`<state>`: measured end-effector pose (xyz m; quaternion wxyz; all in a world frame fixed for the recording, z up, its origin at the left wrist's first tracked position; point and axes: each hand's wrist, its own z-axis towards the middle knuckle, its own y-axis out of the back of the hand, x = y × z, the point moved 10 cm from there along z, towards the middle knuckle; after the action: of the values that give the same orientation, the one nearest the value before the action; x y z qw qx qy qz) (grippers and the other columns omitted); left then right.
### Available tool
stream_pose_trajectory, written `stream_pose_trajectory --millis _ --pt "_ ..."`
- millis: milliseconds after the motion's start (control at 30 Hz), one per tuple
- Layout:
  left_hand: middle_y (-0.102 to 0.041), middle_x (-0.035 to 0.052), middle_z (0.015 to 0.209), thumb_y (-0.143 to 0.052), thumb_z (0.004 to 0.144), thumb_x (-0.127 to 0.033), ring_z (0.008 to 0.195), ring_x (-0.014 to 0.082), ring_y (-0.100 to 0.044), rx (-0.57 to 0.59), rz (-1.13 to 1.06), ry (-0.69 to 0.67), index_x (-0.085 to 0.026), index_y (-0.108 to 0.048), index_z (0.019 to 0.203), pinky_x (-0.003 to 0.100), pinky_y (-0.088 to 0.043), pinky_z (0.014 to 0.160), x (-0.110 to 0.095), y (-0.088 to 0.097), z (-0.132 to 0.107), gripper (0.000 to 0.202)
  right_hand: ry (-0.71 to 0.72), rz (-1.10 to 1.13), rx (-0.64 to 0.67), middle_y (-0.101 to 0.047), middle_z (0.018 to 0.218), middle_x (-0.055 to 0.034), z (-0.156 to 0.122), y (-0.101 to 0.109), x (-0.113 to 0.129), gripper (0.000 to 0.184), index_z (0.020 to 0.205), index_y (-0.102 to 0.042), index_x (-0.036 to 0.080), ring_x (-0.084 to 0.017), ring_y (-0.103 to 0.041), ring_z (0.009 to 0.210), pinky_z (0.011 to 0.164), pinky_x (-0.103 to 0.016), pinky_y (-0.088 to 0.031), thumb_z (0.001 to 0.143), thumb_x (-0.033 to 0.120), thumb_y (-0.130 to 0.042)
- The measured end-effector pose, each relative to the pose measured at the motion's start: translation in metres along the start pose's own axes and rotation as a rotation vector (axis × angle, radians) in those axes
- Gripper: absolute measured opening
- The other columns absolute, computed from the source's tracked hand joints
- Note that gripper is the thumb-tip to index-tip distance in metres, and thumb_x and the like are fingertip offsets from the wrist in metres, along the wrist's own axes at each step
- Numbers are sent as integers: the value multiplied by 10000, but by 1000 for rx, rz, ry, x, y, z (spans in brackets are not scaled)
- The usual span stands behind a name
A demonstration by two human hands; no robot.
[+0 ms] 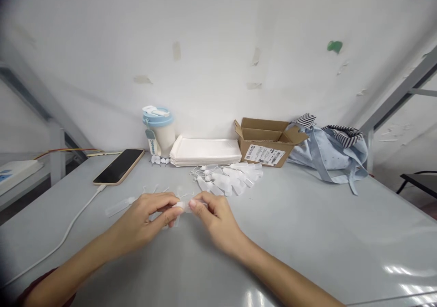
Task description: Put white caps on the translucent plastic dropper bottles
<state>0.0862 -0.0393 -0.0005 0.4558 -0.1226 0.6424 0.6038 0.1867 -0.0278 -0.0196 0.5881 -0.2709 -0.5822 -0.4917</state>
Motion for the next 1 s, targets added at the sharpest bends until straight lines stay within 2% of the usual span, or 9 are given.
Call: stream_pose_trajectory --millis 67,133,233,333,467,667,767,900,1000 --pt "-534 -14 600 -429 906 -335 578 119 -482 -22 48 -27 -173 -517 632 237 -347 558 -2 0 0 330 -61 85 9 -279 537 57 1 -1 -7 403 596 -410 187 -88 -257 479 458 -235 -232 908 442 -428" --pt "-529 -21 596 -432 905 -370 569 116 -491 -6 -37 29 -176 -517 644 226 -365 550 4 -3 0 336 -18 14 -11 -311 549 50 1 1 -5 389 615 -427 185 -93 -288 490 466 -235 -255 922 423 -408" --pt "-516 -28 563 -404 912 -438 550 117 -507 38 -220 165 -179 -505 636 221 -388 536 18 -10 0 391 269 -295 -62 -452 635 7 -5 3 21 224 851 -554 162 -118 -395 545 508 -246 -328 934 306 -404" --pt "-522 -29 541 -391 918 -445 526 116 -516 82 -333 207 -176 -492 621 228 -396 536 21 -15 0 414 590 -531 -122 -501 694 -29 -18 -3 47 174 1040 -526 155 -152 -451 598 530 -267 -385 924 205 -406" --pt "-519 -24 583 -411 917 -426 520 112 -531 95 -474 181 -166 -494 601 244 -421 557 16 -16 2 418 725 -571 -167 -554 812 -80 -25 -3 56 228 1130 -489 159 -178 -522 705 588 -292 -468 917 142 -411" --pt "-541 -11 566 -415 907 -451 518 127 -537 87 -580 264 -160 -532 650 266 -436 570 21 -16 1 405 758 -538 -170 -578 945 -117 -28 -2 61 305 1189 -480 175 -193 -567 824 671 -319 -513 895 99 -448" --pt "-544 -8 574 -381 911 -458 501 127 -537 92 -533 240 -152 -568 700 259 -429 533 18 -17 1 416 753 -507 -175 -576 944 -117 -28 -1 60 296 1174 -485 171 -194 -562 828 674 -318 -509 891 89 -455" --pt "-490 -21 527 -345 936 -352 492 116 -484 -33 -145 33 -178 -486 603 248 -382 530 3 -3 0 401 668 -428 -124 -576 830 -73 -24 -2 54 242 1148 -496 175 -172 -520 716 622 -296 -470 917 140 -432" --pt "-460 -25 556 -358 932 -244 506 115 -421 -139 191 -205 -195 -414 618 247 -327 524 -16 3 -6 323 471 -316 -41 -553 760 -30 -14 -1 41 174 1036 -562 182 -147 -494 675 638 -281 -436 937 210 -423"
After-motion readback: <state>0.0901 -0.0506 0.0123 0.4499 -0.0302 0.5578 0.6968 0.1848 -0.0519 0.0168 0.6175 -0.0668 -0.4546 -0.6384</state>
